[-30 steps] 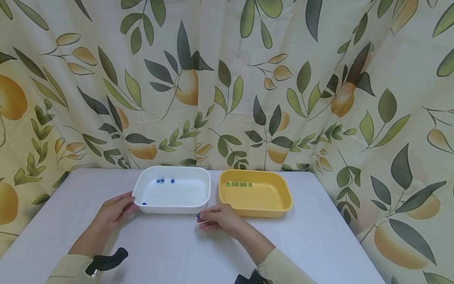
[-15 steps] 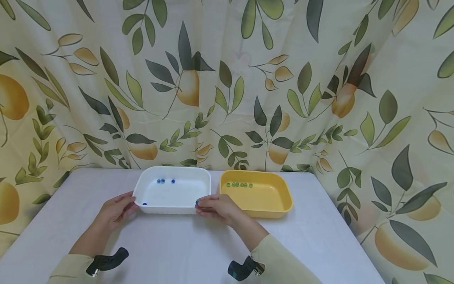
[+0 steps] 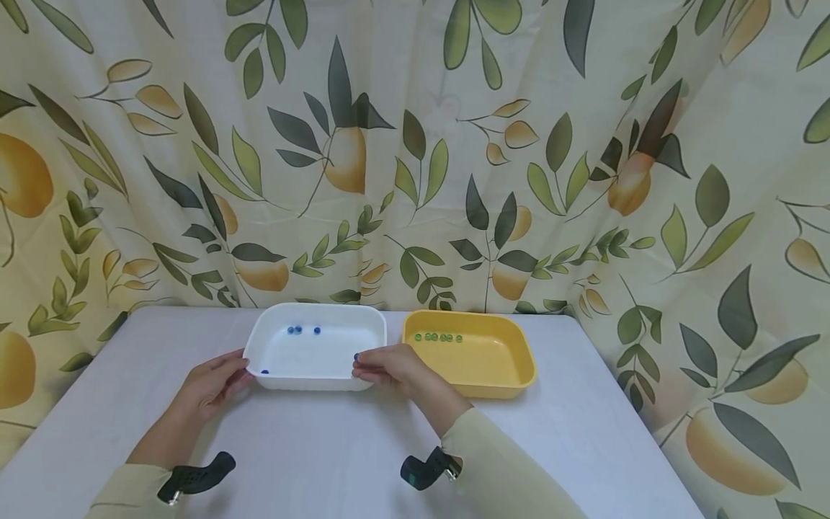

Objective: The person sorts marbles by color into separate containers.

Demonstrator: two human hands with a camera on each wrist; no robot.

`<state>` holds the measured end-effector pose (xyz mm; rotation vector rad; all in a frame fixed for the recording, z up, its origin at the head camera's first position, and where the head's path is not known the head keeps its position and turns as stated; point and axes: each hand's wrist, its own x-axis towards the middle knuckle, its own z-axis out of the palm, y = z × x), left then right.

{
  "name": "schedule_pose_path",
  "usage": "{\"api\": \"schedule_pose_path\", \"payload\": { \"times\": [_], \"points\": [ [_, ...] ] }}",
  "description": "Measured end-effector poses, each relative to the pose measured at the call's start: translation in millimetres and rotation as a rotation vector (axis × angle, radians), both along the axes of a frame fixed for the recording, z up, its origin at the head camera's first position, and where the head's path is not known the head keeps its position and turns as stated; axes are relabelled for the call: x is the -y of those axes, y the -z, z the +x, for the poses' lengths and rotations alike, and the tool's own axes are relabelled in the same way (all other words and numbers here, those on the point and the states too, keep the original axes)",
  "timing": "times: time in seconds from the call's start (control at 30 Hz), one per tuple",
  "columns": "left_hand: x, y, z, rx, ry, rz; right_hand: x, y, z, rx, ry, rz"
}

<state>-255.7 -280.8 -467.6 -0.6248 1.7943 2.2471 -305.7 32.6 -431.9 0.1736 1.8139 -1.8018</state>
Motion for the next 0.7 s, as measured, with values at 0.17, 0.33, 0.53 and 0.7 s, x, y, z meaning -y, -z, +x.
{"api": "schedule_pose_path", "payload": {
  "times": [0.17, 0.33, 0.53, 0.7],
  "points": [
    [-0.7, 0.0, -1.0, 0.012, -0.001, -0.024, 2.3, 0.1, -4.0, 0.054, 0.050, -0.018],
    [-0.7, -0.3, -1.0, 0.019, -0.001, -0.042, 2.3, 1.4, -4.8, 0.065, 0.063, -0.032],
    [-2.4, -0.5, -0.5, 0.013, -0.008, -0.049, 1.1, 3.5, -4.8, 0.089, 0.079, -0.084],
    [-3.0, -1.2, -0.1, 0.006, -0.009, -0.033, -0.1, 3.4, -3.7, 0.093, 0.072, -0.090]
  ]
}}
